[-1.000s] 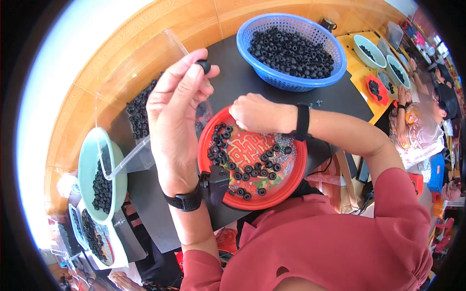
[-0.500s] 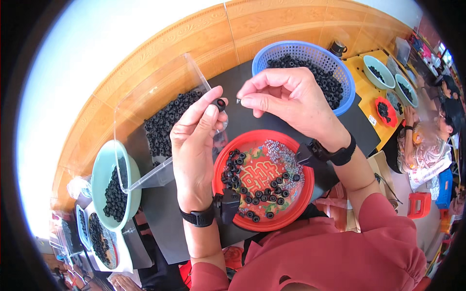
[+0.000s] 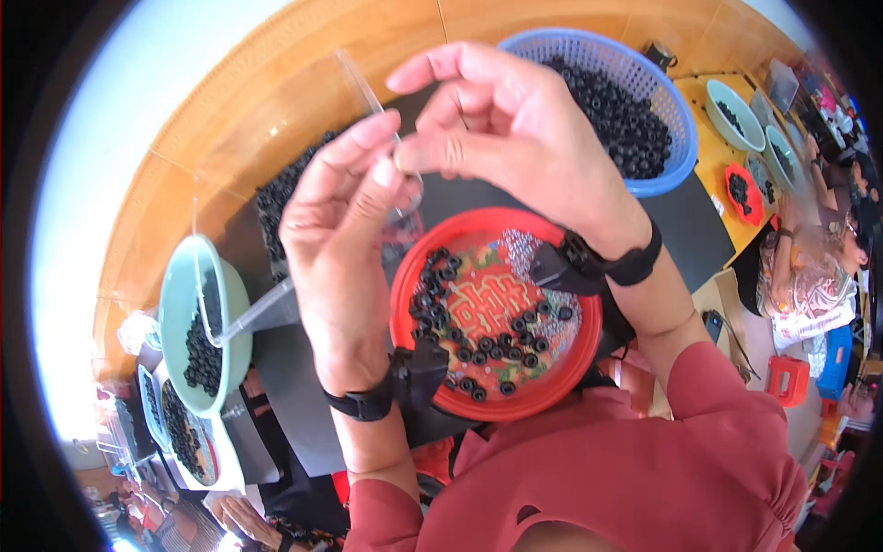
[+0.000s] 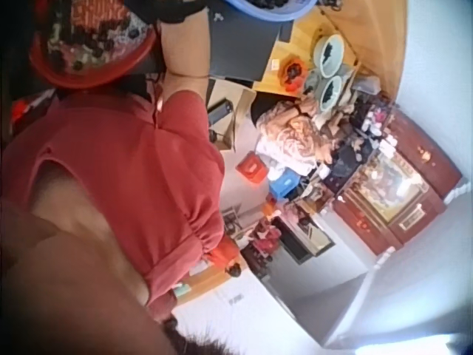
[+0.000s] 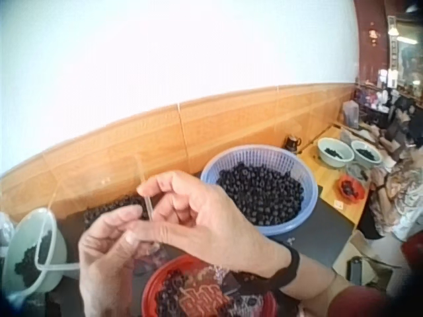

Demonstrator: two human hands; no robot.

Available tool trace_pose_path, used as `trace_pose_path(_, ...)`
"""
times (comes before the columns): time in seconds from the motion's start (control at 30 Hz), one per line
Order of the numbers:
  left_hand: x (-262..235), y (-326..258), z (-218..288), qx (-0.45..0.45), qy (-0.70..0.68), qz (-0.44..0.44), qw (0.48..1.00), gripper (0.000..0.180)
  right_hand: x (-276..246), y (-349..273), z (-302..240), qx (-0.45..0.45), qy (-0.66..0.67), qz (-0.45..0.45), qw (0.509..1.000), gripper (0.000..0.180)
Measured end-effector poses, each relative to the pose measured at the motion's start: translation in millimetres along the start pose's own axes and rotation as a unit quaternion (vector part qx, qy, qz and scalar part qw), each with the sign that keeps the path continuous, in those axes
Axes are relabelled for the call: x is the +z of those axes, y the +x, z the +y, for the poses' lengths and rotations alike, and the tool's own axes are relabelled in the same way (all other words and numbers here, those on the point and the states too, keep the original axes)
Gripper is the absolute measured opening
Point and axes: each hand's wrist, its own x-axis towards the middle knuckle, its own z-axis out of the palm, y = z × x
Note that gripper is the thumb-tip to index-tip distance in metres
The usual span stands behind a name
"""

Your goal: Assembling small black plastic casing parts by hand.

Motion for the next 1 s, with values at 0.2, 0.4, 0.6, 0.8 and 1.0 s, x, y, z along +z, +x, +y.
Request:
trace_pose_path(0.2,-11.6,4.1,-7.8,-0.009,-0.120,-0.065,0.991,0.026,-1.4,7.8,14.5,-0.058,0.020,-0.016,0.998,0.027)
trace_pose_path(0.4,-15.8,2.8,-6.7,-0.025,-0.226,-0.098,0.969,0.039,-7.0,-7.1,2.1,-0.006,-0.062,-0.006,0.998,0.025)
trace_pose_path(0.6,-34.2,7.7,-0.8,-0.024,-0.319,-0.116,0.940,0.040,6.6,-39.3,37.3,-0.026,-0.384,-0.201,0.901,0.009)
trace_pose_path(0.8,-39.2,12.3,1.2,-0.034,-0.359,-0.143,0.921,0.035,28.4,-62.4,77.6,-0.020,-0.500,-0.308,0.809,0.013)
trace_pose_path(1.0,-28.8,7.9,7.3,-0.015,-0.331,-0.090,0.939,0.031,34.1,-64.1,83.3,-0.040,-0.509,-0.327,0.795,0.018)
